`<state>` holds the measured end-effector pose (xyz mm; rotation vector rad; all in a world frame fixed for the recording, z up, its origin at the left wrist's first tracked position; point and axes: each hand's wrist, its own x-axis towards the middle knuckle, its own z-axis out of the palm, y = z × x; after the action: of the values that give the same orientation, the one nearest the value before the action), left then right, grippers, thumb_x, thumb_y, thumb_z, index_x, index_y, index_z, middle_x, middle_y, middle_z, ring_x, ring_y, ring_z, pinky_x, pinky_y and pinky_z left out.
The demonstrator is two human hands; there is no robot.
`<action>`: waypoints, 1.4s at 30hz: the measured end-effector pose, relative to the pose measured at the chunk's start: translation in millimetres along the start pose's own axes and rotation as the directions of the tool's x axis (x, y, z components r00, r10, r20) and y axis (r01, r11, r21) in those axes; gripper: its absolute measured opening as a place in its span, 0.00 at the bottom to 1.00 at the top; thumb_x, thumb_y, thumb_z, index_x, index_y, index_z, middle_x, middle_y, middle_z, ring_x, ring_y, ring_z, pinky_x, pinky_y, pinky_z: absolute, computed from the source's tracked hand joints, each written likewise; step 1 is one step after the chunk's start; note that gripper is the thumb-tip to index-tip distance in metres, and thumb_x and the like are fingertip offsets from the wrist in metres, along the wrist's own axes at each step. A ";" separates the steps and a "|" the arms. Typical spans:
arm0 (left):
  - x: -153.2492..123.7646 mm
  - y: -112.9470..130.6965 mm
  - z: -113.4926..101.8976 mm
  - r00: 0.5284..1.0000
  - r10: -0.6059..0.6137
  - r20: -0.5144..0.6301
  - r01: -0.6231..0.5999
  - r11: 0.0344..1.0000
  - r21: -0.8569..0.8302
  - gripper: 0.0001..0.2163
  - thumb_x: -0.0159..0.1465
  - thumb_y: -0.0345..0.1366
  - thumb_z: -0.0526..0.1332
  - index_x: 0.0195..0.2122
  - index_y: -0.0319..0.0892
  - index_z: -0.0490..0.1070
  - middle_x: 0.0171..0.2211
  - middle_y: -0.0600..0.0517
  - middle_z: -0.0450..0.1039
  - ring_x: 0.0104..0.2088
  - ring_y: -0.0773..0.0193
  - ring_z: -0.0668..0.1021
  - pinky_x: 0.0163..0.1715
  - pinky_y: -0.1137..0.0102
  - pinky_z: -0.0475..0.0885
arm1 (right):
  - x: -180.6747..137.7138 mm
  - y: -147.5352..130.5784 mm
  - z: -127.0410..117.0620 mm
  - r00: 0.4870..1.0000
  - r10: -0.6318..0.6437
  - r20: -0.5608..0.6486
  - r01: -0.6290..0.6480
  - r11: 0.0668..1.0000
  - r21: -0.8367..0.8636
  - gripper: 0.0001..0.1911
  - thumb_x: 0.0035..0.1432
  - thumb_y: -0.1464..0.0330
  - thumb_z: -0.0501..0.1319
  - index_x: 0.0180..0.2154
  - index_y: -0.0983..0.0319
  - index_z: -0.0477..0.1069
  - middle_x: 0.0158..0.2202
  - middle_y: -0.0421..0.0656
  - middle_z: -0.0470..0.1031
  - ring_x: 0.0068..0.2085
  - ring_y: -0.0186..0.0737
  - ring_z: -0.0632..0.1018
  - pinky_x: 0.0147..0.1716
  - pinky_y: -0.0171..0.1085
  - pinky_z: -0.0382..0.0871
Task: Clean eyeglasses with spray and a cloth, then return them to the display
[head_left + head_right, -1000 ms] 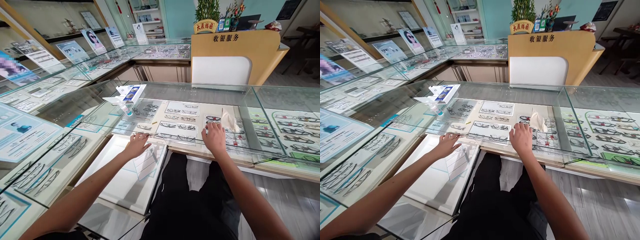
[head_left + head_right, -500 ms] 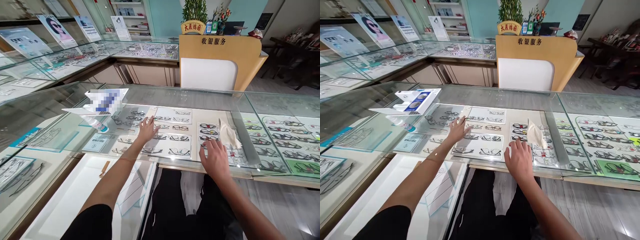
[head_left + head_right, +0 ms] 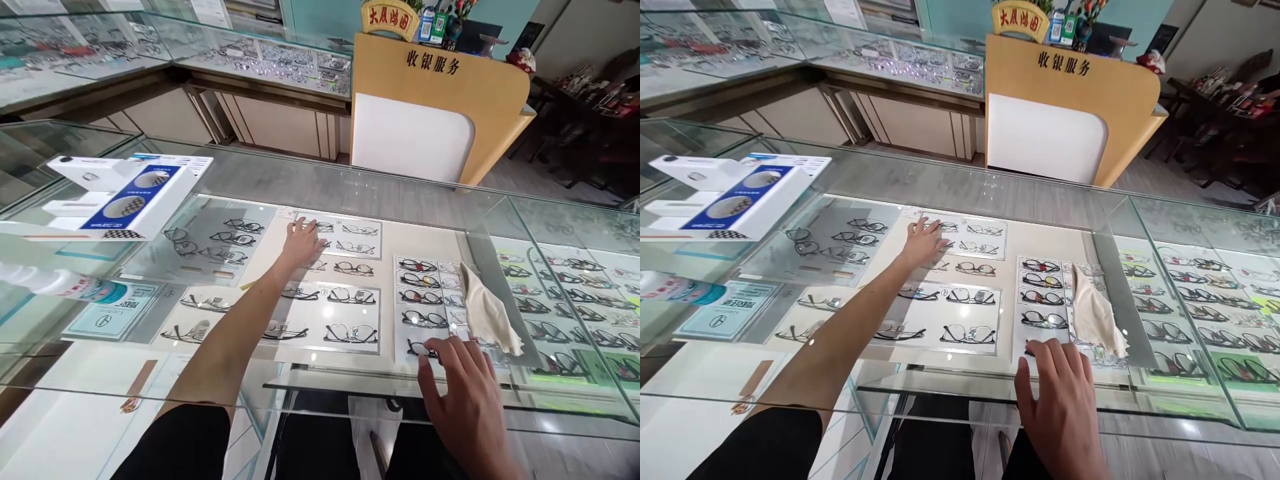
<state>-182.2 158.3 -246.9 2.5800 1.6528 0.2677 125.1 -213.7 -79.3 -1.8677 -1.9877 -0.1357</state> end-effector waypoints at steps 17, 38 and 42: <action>-2.9 9.2 -11.2 1.000 -0.005 0.020 0.005 1.000 -0.013 0.31 0.78 0.57 0.49 0.69 0.44 0.76 0.80 0.39 0.58 0.80 0.33 0.53 0.73 0.37 0.47 | -0.2 0.9 0.4 1.000 -0.007 0.015 0.007 1.000 -0.012 0.05 0.77 0.62 0.57 0.48 0.54 0.70 0.39 0.46 0.80 0.39 0.53 0.77 0.43 0.50 0.64; -380.3 166.4 -224.5 0.712 -0.049 0.701 0.163 0.982 -0.096 0.15 0.73 0.48 0.61 0.51 0.47 0.81 0.47 0.45 0.85 0.49 0.47 0.83 0.44 0.60 0.71 | -2.4 19.0 7.8 1.000 0.001 0.007 -0.002 0.999 0.047 0.14 0.77 0.62 0.55 0.48 0.62 0.76 0.47 0.52 0.84 0.50 0.57 0.78 0.48 0.49 0.60; -434.4 193.4 -280.0 0.823 -0.125 0.554 0.231 0.965 -0.125 0.16 0.74 0.50 0.59 0.52 0.48 0.80 0.49 0.48 0.84 0.48 0.51 0.83 0.44 0.62 0.70 | -1.9 22.6 7.7 1.000 0.010 0.015 -0.010 0.998 0.054 0.16 0.76 0.62 0.54 0.49 0.63 0.77 0.50 0.54 0.84 0.51 0.58 0.78 0.50 0.49 0.60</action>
<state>-237.1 -327.5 9.0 2.0687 1.5401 -0.2882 145.4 -210.6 -91.6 -1.8494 -1.9713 -0.0648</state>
